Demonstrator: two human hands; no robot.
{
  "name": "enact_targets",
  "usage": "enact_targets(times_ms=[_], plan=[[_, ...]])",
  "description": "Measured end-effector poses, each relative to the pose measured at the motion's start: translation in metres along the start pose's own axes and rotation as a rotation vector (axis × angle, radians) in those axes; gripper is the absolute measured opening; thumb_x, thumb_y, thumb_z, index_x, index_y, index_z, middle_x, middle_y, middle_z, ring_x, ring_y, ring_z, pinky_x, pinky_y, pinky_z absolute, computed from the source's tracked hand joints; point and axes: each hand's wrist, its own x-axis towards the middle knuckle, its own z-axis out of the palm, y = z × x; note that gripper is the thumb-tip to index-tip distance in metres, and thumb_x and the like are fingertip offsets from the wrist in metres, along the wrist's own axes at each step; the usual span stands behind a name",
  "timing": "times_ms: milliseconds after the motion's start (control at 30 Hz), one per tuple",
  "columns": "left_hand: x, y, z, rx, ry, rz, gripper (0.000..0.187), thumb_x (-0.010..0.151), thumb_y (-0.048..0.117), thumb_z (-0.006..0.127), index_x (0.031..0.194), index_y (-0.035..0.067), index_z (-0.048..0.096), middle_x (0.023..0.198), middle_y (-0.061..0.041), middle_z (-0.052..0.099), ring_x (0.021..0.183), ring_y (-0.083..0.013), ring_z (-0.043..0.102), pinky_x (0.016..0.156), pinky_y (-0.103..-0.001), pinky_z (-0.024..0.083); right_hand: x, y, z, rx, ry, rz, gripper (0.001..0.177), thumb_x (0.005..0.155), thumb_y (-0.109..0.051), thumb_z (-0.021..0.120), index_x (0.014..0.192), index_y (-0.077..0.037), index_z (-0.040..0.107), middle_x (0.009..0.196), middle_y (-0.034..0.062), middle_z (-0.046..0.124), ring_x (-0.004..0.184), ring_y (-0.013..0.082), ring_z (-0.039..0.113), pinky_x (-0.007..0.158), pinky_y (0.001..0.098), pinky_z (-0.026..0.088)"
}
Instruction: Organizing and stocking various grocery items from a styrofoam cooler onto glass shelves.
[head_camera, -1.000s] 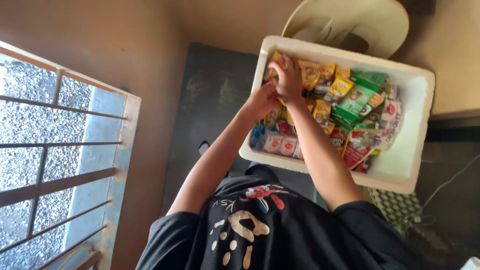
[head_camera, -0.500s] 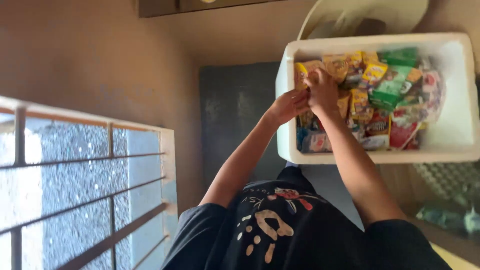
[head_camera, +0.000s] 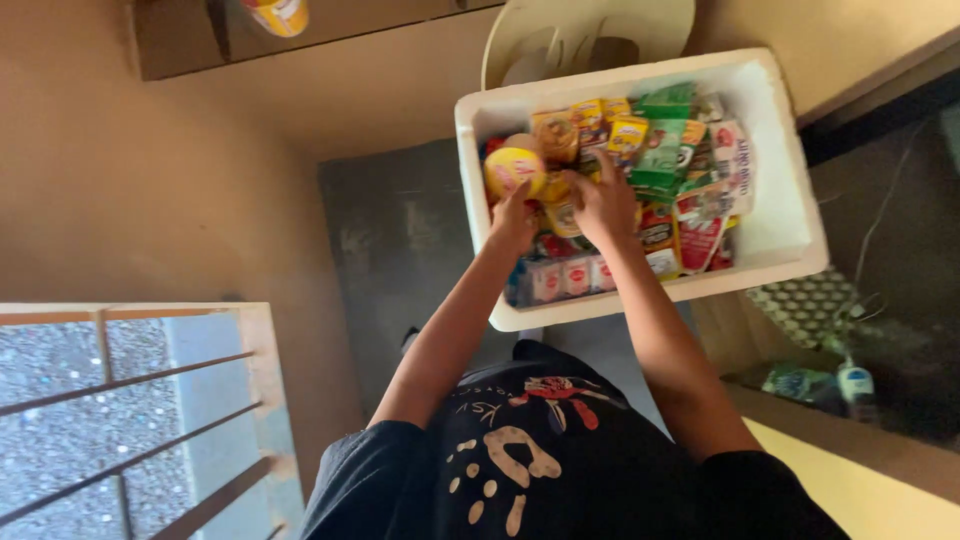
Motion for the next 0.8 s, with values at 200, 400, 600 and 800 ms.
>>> enact_targets(times_ms=[200, 400, 600, 800], plan=[[-0.023, 0.034, 0.019, -0.434, 0.051, 0.044, 0.046, 0.091, 0.038, 0.07, 0.128, 0.013, 0.061, 0.101, -0.006, 0.073, 0.086, -0.0242, 0.071, 0.069, -0.043, 0.059, -0.031, 0.043, 0.014, 0.075, -0.218, -0.009, 0.056, 0.08, -0.008, 0.073, 0.133, -0.027, 0.069, 0.146, 0.0179, 0.049, 0.125, 0.0425, 0.054, 0.098, 0.0503, 0.05], [0.049, -0.018, -0.024, -0.705, 0.069, 0.149, 0.028, 0.098, 0.018, 0.07, 0.121, 0.006, 0.061, 0.099, -0.009, 0.069, 0.089, -0.0232, 0.067, 0.079, -0.037, 0.06, -0.062, 0.051, 0.031, 0.136, -0.173, 0.001, 0.067, 0.084, -0.01, 0.072, 0.145, -0.033, 0.059, 0.153, 0.0137, 0.047, 0.132, 0.0434, 0.045, 0.105, 0.0563, 0.042], [-0.039, 0.015, 0.028, -0.633, -0.028, 0.174, 0.015, 0.098, 0.01, 0.068, 0.111, 0.003, 0.063, 0.098, -0.006, 0.069, 0.088, -0.0194, 0.07, 0.079, -0.03, 0.063, -0.059, 0.078, 0.067, 0.248, -0.181, -0.026, 0.073, 0.083, -0.015, 0.077, 0.15, -0.026, 0.052, 0.152, 0.0127, 0.048, 0.137, 0.0402, 0.046, 0.115, 0.055, 0.038], [-0.106, 0.024, 0.042, -0.317, -0.142, 0.333, 0.013, 0.096, 0.012, 0.071, 0.098, 0.012, 0.058, 0.082, -0.004, 0.065, 0.072, -0.0164, 0.067, 0.061, -0.029, 0.055, 0.004, -0.002, -0.014, 0.522, -0.182, -0.082, 0.119, 0.068, -0.018, 0.091, 0.159, -0.007, 0.015, 0.155, 0.0281, 0.035, 0.139, 0.0449, 0.038, 0.113, 0.0563, 0.032]])
